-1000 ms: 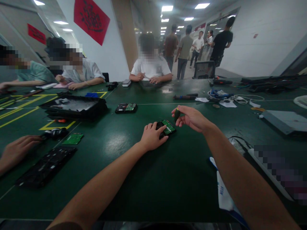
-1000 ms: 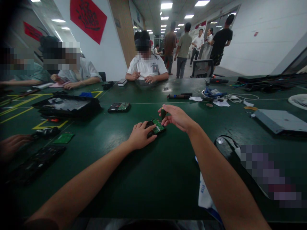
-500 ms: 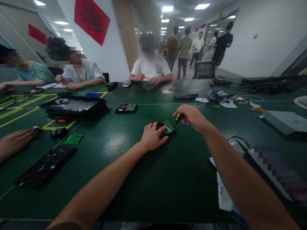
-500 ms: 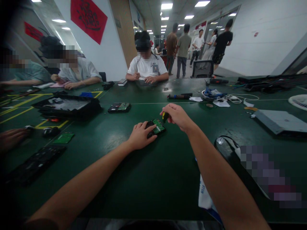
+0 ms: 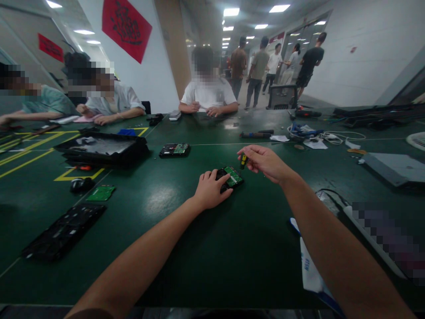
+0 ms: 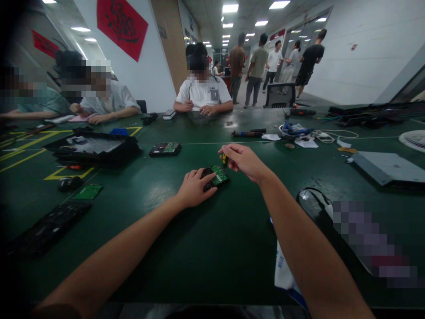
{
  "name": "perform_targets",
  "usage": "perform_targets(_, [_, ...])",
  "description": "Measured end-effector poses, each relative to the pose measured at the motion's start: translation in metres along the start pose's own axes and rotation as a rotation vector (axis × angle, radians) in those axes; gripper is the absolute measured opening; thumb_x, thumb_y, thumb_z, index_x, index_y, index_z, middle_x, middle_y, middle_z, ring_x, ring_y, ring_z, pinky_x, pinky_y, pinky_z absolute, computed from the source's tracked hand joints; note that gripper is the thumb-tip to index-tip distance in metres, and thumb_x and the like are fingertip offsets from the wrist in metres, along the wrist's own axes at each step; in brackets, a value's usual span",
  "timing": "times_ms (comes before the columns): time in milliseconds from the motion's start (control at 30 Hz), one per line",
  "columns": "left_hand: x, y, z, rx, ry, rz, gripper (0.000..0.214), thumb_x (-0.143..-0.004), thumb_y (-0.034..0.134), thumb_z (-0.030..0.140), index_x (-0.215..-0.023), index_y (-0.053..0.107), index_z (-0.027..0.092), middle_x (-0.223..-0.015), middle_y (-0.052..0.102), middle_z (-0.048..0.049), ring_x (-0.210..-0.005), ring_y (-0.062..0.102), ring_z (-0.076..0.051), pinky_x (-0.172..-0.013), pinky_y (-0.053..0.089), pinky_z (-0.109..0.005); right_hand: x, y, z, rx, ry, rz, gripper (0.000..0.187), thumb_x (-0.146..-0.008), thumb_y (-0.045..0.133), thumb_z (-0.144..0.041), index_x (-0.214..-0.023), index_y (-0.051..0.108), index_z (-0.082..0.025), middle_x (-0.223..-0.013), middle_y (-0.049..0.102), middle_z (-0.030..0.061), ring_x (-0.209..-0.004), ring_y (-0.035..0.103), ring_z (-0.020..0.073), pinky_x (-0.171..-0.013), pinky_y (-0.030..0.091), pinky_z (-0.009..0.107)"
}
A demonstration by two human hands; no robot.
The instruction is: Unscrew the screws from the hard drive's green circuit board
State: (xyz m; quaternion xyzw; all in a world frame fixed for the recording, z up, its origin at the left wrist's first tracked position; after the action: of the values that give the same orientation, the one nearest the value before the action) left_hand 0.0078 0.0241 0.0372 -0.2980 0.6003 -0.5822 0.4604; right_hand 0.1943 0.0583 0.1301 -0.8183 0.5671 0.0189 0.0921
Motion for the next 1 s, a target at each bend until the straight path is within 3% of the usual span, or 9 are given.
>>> perform_targets(100, [0.0, 0.0, 0.0, 0.003, -0.001, 0.006, 0.063, -0.098, 0.056, 0.067, -0.155, 0.053, 0.039, -0.156, 0.047, -0.0118, -0.135, 0.047, -0.04, -0.11, 0.039, -0.056, -0.002, -0.008, 0.0, 0.093, -0.024, 0.109, 0.026, -0.091, 0.075, -0.044, -0.086, 0.07, -0.019, -0.083, 0.068, 0.0027, -0.059, 0.051, 0.0081, -0.047, 0.035, 0.022])
perform_targets(200, [0.0, 0.001, 0.0, -0.001, -0.001, 0.012, 0.063, -0.098, 0.056, 0.067, -0.155, 0.053, 0.04, -0.155, 0.047, -0.0116, -0.135, 0.047, -0.04, -0.11, 0.039, -0.057, -0.002, -0.012, 0.001, 0.105, -0.003, 0.156, 0.021, -0.092, 0.07, -0.037, -0.082, 0.068, -0.019, -0.083, 0.071, 0.0037, -0.054, 0.051, 0.0078, -0.045, 0.033, 0.023])
perform_targets(367, [0.0, 0.001, 0.0, -0.001, 0.007, 0.008, 0.063, -0.098, 0.055, 0.066, -0.155, 0.053, 0.039, -0.155, 0.047, -0.0126, -0.136, 0.047, -0.041, -0.11, 0.039, -0.057, 0.001, -0.005, -0.003, 0.065, 0.033, 0.08, 0.019, -0.096, 0.063, -0.037, -0.096, 0.072, -0.022, -0.102, 0.078, 0.0072, -0.051, 0.052, 0.0086, -0.04, 0.029, 0.026])
perform_targets(533, [0.0, 0.0, 0.0, 0.004, 0.006, 0.01, 0.063, -0.098, 0.055, 0.067, -0.155, 0.052, 0.039, -0.156, 0.047, -0.0128, -0.137, 0.046, -0.041, -0.111, 0.038, -0.058, 0.004, 0.005, -0.004, 0.005, 0.058, -0.028, 0.032, -0.101, 0.061, -0.05, -0.104, 0.076, -0.021, -0.103, 0.076, 0.0094, -0.059, 0.058, 0.0105, -0.045, 0.039, 0.025])
perform_targets(733, [-0.001, 0.0, -0.001, 0.003, 0.001, 0.004, 0.063, -0.098, 0.056, 0.067, -0.155, 0.052, 0.04, -0.156, 0.048, -0.0125, -0.137, 0.046, -0.041, -0.11, 0.039, -0.058, 0.004, 0.005, -0.002, -0.082, 0.043, -0.074, 0.032, -0.099, 0.066, -0.05, -0.114, 0.074, -0.023, -0.106, 0.072, 0.0078, -0.066, 0.06, 0.0112, -0.052, 0.046, 0.026])
perform_targets(867, [0.0, 0.001, -0.001, 0.009, 0.0, 0.002, 0.065, -0.098, 0.055, 0.068, -0.156, 0.051, 0.041, -0.156, 0.048, -0.0115, -0.137, 0.046, -0.041, -0.111, 0.038, -0.058, 0.001, -0.003, -0.002, 0.059, 0.0, 0.02, 0.026, -0.093, 0.073, -0.048, -0.094, 0.074, -0.022, -0.083, 0.066, 0.0023, -0.061, 0.051, 0.0099, -0.047, 0.035, 0.024])
perform_targets(1000, [0.0, 0.0, 0.0, 0.001, 0.004, 0.004, 0.064, -0.098, 0.054, 0.068, -0.156, 0.052, 0.04, -0.156, 0.047, -0.0127, -0.137, 0.046, -0.041, -0.11, 0.039, -0.057, -0.001, -0.008, -0.001, 0.101, -0.002, 0.113, 0.022, -0.091, 0.072, -0.04, -0.082, 0.068, -0.021, -0.075, 0.064, 0.0014, -0.058, 0.05, 0.0102, -0.047, 0.033, 0.025])
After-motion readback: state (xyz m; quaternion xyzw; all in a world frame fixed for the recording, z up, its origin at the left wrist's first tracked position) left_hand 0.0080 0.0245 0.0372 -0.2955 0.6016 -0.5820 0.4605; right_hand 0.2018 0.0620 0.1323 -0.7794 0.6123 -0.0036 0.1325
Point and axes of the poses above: each hand's wrist, its own x-axis away from the middle knuckle, its own y-axis out of the palm, z = x × y, the point moved 6 cm from there along -x, towards the middle knuckle
